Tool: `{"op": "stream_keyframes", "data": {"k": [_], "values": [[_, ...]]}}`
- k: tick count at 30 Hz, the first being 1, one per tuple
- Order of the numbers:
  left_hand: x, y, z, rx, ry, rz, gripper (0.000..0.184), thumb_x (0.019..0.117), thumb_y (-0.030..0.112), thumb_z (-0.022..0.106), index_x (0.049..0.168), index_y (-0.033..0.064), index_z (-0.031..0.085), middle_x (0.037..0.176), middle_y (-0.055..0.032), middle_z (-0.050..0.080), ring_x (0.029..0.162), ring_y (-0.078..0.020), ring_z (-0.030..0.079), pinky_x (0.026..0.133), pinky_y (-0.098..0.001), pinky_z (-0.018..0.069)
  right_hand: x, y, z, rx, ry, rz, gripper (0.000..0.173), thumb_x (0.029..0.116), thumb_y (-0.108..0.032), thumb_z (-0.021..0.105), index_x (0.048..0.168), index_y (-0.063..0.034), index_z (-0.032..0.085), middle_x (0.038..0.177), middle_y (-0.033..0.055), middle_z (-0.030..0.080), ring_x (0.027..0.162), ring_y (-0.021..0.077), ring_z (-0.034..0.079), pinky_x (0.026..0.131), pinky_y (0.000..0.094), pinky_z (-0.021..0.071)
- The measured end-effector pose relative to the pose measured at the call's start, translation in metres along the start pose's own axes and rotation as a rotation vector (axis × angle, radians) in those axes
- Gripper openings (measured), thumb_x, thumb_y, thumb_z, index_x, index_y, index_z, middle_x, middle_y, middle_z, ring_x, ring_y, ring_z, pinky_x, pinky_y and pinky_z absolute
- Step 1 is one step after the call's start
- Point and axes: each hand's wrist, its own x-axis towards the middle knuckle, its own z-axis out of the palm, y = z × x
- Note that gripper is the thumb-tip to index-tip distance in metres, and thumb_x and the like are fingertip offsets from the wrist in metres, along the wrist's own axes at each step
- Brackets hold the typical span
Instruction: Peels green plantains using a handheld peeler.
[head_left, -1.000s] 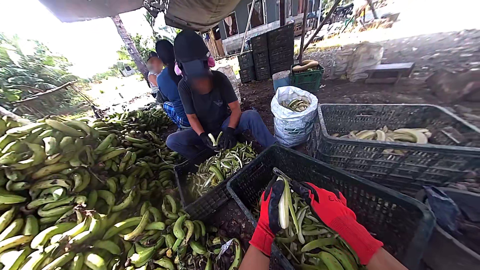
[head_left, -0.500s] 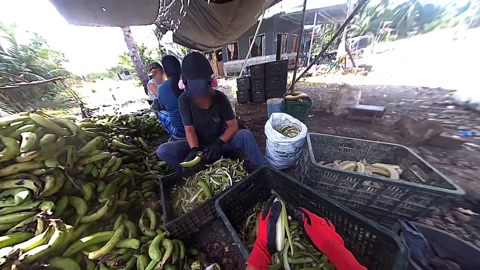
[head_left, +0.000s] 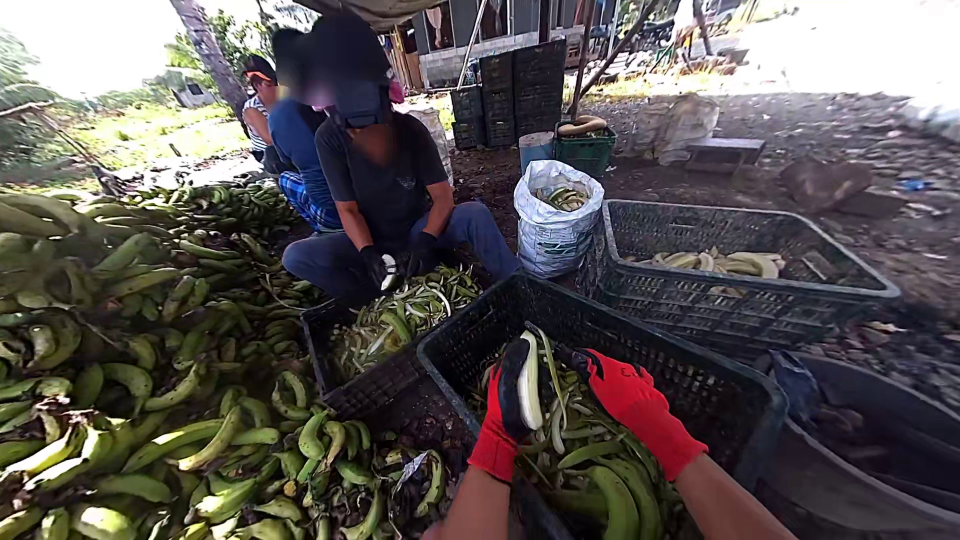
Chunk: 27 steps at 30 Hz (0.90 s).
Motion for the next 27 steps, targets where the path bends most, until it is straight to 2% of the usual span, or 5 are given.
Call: {"op": "stream_keyframes", "data": {"k": [6,9,12,18,27], "values": [[0.0,0.042,-0.024,0.001,0.181,0.055,0.033,0.1101,0.032,0.032,0.115,0.012,0.058,0.072,-0.0045,0.063,0.052,-0.0125,0.062,0.045,-0.0261,0.0545,0.007,0.017,0.004,0.006,0.119,0.086,0.044,0.1113,-0.04,0.038,0.14,-0.014,0.06,0.126,0.0236,0.068,0.124,0.0438,0.06,0.106,0.0709,0.0337],[0.001,0.049,-0.046,0.102,0.308,0.006,0.032,0.1095,0.031,0.034,0.106,0.0129,0.059,0.075,-0.0046,0.064,0.058,-0.0138,0.064,0.049,-0.0276,0.055,0.002,0.016,0.014,-0.048,0.276,-0.05,0.034,0.1074,-0.032,0.05,0.13,-0.0119,0.064,0.104,0.0259,0.071,0.104,0.0486,0.067,0.095,0.0775,0.0384],[0.003,0.052,-0.061,0.18,0.28,-0.027,0.033,0.1092,0.025,0.031,0.104,0.01,0.06,0.079,-0.0048,0.065,0.063,-0.013,0.065,0.054,-0.0268,0.0558,0.003,0.006,0.019,0.001,0.202,-0.259,0.035,0.1076,-0.032,0.051,0.136,-0.017,0.063,0.107,0.02,0.073,0.104,0.0415,0.068,0.095,0.07,0.0445],[0.007,0.05,-0.063,0.138,0.233,-0.109,0.038,0.1105,0.021,0.026,0.101,0.0042,0.058,0.072,-0.0064,0.066,0.061,-0.0134,0.066,0.056,-0.0279,0.0575,-0.006,-0.007,0.047,-0.056,0.031,-0.663,0.048,0.1067,-0.043,0.042,0.149,-0.0255,0.055,0.131,0.0122,0.069,0.127,0.0333,0.061,0.119,0.0697,0.0199],[0.011,0.035,-0.022,0.46,0.29,0.112,0.034,0.1105,0.015,0.032,0.126,-0.0057,0.055,0.101,-0.0091,0.064,0.088,-0.0073,0.063,0.081,-0.0252,0.0541,0.006,-0.016,0.025,-0.115,-0.031,-0.383,0.051,0.1078,-0.041,0.04,0.158,-0.0301,0.041,0.148,0.0138,0.056,0.143,0.034,0.047,0.122,0.0694,0.0067]]}}
